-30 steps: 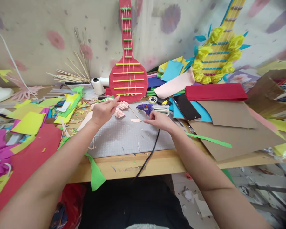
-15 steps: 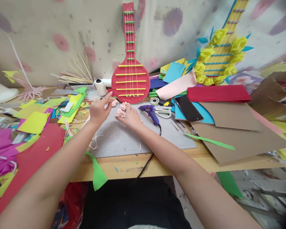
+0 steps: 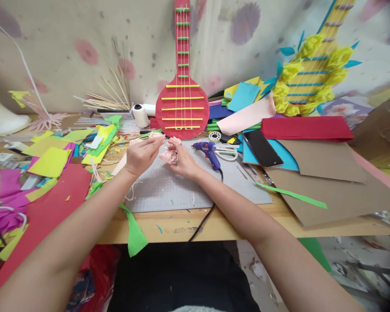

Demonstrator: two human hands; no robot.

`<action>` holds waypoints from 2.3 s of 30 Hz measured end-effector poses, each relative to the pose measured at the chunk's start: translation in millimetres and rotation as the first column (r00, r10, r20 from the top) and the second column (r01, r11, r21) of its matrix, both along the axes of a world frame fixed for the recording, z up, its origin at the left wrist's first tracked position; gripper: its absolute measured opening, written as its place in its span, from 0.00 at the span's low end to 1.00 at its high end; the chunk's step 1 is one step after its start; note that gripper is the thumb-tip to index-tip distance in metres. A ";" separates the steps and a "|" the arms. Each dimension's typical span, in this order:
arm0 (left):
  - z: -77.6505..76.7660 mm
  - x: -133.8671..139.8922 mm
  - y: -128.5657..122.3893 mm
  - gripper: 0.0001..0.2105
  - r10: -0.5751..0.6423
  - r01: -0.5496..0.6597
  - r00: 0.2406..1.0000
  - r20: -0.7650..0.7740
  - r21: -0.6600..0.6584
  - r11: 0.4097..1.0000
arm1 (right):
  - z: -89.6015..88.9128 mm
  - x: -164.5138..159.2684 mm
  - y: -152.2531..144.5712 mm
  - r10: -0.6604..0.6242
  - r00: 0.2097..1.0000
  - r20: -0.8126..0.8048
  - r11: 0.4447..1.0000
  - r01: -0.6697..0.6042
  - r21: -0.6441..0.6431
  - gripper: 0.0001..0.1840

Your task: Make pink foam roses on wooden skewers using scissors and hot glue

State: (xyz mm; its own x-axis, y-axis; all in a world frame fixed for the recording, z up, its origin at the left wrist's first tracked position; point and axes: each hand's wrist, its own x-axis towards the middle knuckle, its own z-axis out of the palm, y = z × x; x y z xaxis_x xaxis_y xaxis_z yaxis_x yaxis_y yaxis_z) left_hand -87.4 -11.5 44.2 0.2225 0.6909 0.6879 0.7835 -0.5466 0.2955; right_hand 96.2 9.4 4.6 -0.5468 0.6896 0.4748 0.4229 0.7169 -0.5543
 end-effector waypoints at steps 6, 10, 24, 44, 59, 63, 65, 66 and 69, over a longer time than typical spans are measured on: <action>-17.3 7.5 -6.2 0.14 -0.013 0.014 0.999 -0.051 0.021 1.000 | -5.6 12.8 -3.9 -0.029 0.999 -0.036 0.998 0.027 -0.051 0.40; -23.0 9.9 -3.5 0.16 0.000 0.001 0.990 -0.140 0.006 1.000 | -2.6 13.5 -5.7 -0.044 0.999 -0.024 0.998 0.043 -0.050 0.42; -28.0 16.0 2.7 0.16 -0.021 0.088 0.923 -0.383 0.158 0.984 | -10.5 11.9 -2.0 -0.030 0.997 -0.078 0.999 0.027 -0.036 0.45; -25.8 10.9 -14.7 0.28 0.028 -0.036 0.998 -0.050 -0.161 0.986 | -13.2 14.8 2.4 -0.013 0.997 -0.071 0.999 0.010 -0.045 0.45; -9.3 43.0 -5.8 0.31 0.277 0.405 0.718 0.639 -0.707 0.579 | -13.3 16.2 2.2 0.100 0.987 -0.127 0.991 -0.088 0.100 0.41; -8.9 38.8 -4.5 0.30 0.263 0.407 0.721 0.641 -0.699 0.589 | -12.9 15.3 1.7 0.116 0.986 -0.121 0.989 -0.104 0.104 0.41; -10.1 37.1 -3.3 0.29 0.255 0.407 0.720 0.645 -0.690 0.598 | -11.3 15.5 0.3 0.112 0.988 -0.105 0.991 -0.103 0.086 0.41; -10.9 36.3 -2.9 0.29 0.249 0.411 0.718 0.650 -0.685 0.602 | -10.2 15.7 -0.5 0.111 0.989 -0.099 0.992 -0.103 0.078 0.41; -13.0 34.4 -2.7 0.28 0.225 0.429 0.716 0.661 -0.671 0.604 | -6.7 16.3 -2.7 0.114 0.989 -0.093 0.992 -0.107 0.071 0.41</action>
State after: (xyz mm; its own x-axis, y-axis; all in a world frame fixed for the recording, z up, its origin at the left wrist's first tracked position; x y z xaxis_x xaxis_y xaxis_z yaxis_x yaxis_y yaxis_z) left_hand -52.9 -14.2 31.2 0.0777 0.9933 -0.0854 0.1640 0.0717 0.9838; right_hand 112.5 6.7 -2.1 -0.5676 0.5931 0.5710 0.2859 0.7924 -0.5389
